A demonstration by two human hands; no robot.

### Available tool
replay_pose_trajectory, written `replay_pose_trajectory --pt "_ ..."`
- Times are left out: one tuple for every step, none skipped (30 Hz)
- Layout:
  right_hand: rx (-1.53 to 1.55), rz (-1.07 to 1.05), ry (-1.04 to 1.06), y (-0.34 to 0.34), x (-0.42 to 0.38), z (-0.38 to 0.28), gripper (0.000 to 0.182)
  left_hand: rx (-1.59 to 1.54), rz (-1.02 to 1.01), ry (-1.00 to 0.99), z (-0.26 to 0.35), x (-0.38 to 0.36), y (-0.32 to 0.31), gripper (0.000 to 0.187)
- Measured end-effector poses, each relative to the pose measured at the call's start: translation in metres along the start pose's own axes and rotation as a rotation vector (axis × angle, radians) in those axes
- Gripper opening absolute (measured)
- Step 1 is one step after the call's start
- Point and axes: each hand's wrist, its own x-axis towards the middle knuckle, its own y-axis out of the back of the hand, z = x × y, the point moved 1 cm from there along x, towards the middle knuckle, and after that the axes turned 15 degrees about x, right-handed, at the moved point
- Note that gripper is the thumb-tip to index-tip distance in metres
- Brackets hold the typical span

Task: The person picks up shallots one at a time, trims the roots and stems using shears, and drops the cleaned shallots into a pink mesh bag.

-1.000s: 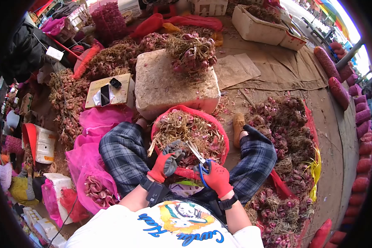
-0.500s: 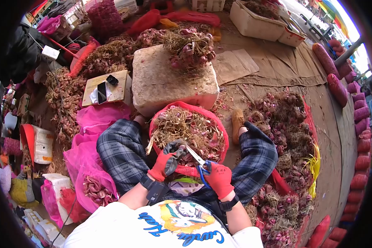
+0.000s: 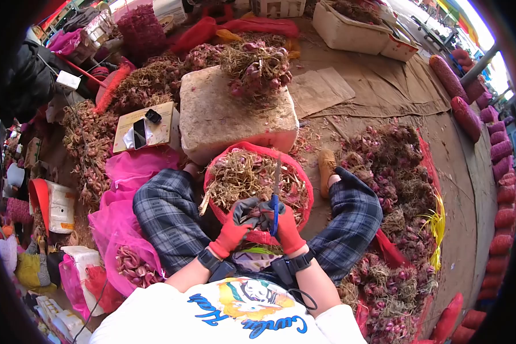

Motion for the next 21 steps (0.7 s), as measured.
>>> replay_pose_trajectory --pt "0.013 0.007 -0.014 -0.001 0.003 0.003 0.021 -0.129 0.045 0.052 0.001 -0.002 0.001 0.056" --pt "0.008 0.038 -0.017 0.002 0.006 0.006 0.021 0.064 0.042 0.087 0.003 -0.003 0.01 0.049" --pt "-0.009 0.013 -0.002 0.004 0.006 0.009 0.021 -0.087 -0.042 0.185 0.001 -0.004 0.018 0.044" --pt "-0.025 -0.01 0.014 0.006 0.005 0.011 0.02 -0.24 -0.129 0.28 -0.005 -0.004 0.025 0.04" --pt "-0.042 -0.031 0.033 0.0 0.003 0.009 0.019 -0.394 -0.218 0.372 -0.002 -0.004 0.027 0.037" --pt "-0.182 -0.032 0.101 -0.005 -0.001 0.005 0.019 -0.285 -0.227 0.396 0.008 -0.006 0.024 0.031" --pt "-0.149 -0.051 0.066 -0.01 -0.005 0.0 0.019 -0.349 -0.229 0.381 0.007 -0.006 0.024 0.029" --pt "-0.116 -0.067 0.033 -0.015 -0.009 -0.007 0.02 -0.414 -0.234 0.369 0.004 -0.007 0.024 0.027" --pt "-0.082 -0.082 0.001 -0.016 -0.011 -0.01 0.02 -0.478 -0.239 0.356 0.002 -0.008 0.023 0.026" --pt "0.082 -0.086 -0.042 -0.012 -0.012 -0.006 0.021 -0.607 -0.249 0.318 0.002 -0.01 0.023 0.023" --pt "0.244 -0.093 -0.085 -0.008 -0.011 -0.001 0.022 -0.688 -0.23 0.354 -0.001 -0.01 0.024 0.024" --pt "0.406 -0.102 -0.129 -0.005 -0.011 0.002 0.023 -0.767 -0.209 0.389 -0.008 -0.01 0.026 0.025" --pt "0.256 -0.069 -0.127 0.001 -0.013 0.0 0.024 -0.846 -0.186 0.424 -0.014 -0.008 0.028 0.027" --pt "0.105 -0.038 -0.126 0.006 -0.017 -0.006 0.025 -0.911 -0.228 0.431 -0.019 -0.004 0.029 0.028" --pt "-0.044 -0.011 -0.126 0.011 -0.02 -0.011 0.026 -0.951 -0.254 0.404 -0.023 -0.002 0.032 0.029" --pt "-0.684 0.05 0.229 0.019 -0.024 -0.011 0.037 -0.99 -0.279 0.378 -0.027 0.0 0.036 0.03" --pt "-0.916 0.063 0.273 0.014 -0.031 -0.018 0.04 -1.027 -0.305 0.351 -0.028 0.001 0.039 0.03" --pt "-1.149 0.077 0.314 0.002 -0.045 -0.031 0.043 -0.881 -0.071 0.453 -0.013 0.003 0.036 0.026" --pt "-1.383 0.09 0.354 -0.002 -0.054 -0.039 0.046 -0.853 -0.041 0.428 -0.014 0.004 0.038 0.027" --pt "-1.359 0.097 0.506 0.005 -0.057 -0.034 0.048 -0.826 -0.012 0.405 -0.018 0.005 0.04 0.027" --pt "-1.406 0.097 0.479 0.011 -0.062 -0.03 0.044 -0.798 0.014 0.382 -0.021 0.006 0.04 0.028"
